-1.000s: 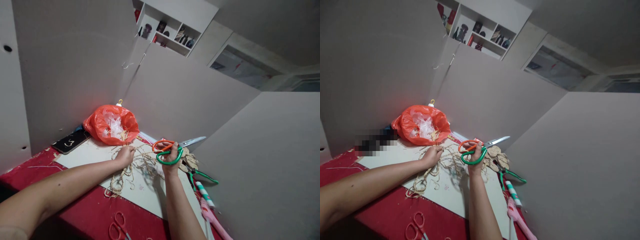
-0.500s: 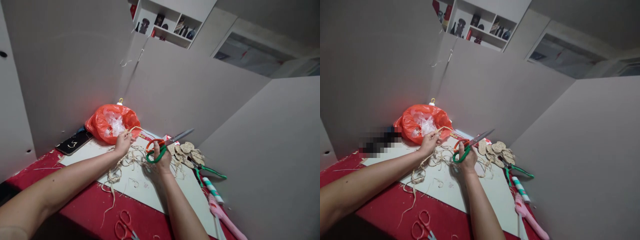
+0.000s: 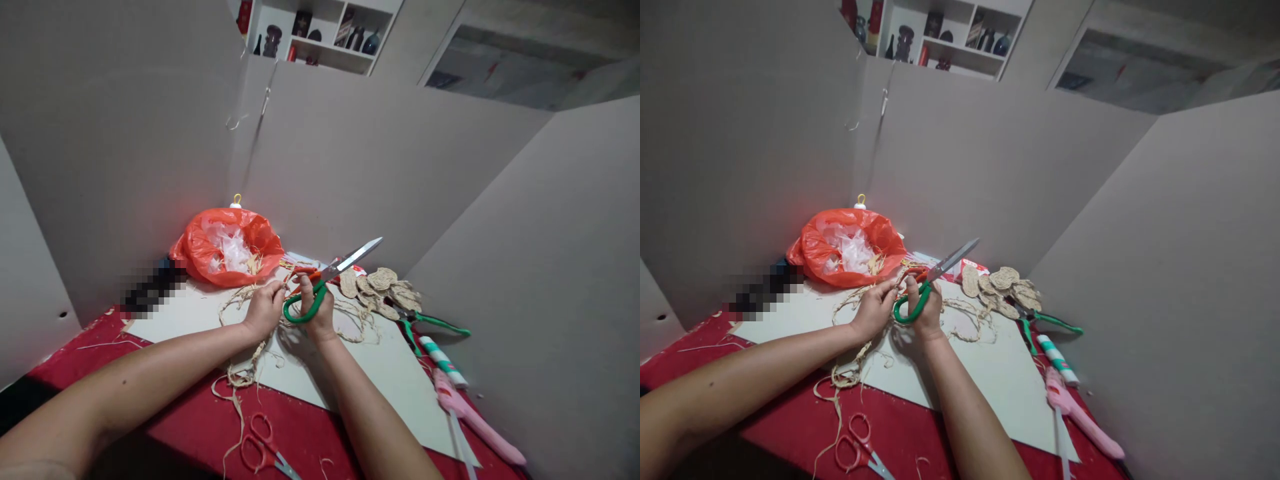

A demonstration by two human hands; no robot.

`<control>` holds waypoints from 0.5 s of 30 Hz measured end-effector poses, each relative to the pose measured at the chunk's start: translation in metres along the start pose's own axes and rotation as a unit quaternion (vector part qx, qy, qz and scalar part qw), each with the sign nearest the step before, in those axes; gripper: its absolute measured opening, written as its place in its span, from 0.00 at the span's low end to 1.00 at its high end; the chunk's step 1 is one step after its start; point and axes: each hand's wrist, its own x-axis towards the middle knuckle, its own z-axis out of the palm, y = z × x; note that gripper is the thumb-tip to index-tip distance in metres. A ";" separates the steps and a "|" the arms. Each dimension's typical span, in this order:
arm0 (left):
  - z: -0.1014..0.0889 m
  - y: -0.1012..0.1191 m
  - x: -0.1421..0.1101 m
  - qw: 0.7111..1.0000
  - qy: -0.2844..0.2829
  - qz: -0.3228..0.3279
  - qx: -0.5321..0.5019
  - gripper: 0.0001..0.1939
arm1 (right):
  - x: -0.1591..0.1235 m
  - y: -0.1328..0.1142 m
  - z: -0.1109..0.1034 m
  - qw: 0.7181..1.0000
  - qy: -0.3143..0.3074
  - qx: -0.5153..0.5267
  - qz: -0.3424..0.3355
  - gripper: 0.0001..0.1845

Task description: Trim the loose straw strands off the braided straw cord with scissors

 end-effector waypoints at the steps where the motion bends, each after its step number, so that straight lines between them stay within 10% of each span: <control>1: 0.000 0.000 0.000 1.000 0.005 0.019 0.014 0.10 | 0.001 -0.002 0.000 1.000 0.007 0.020 0.005 0.18; 8: 0.000 -0.002 0.002 0.987 0.049 0.145 0.052 0.13 | 0.006 -0.010 0.004 0.956 0.157 0.201 0.143 0.24; 15: -0.014 -0.035 0.026 0.994 0.077 -0.078 0.009 0.09 | 0.020 -0.009 -0.006 0.895 0.214 0.321 0.225 0.21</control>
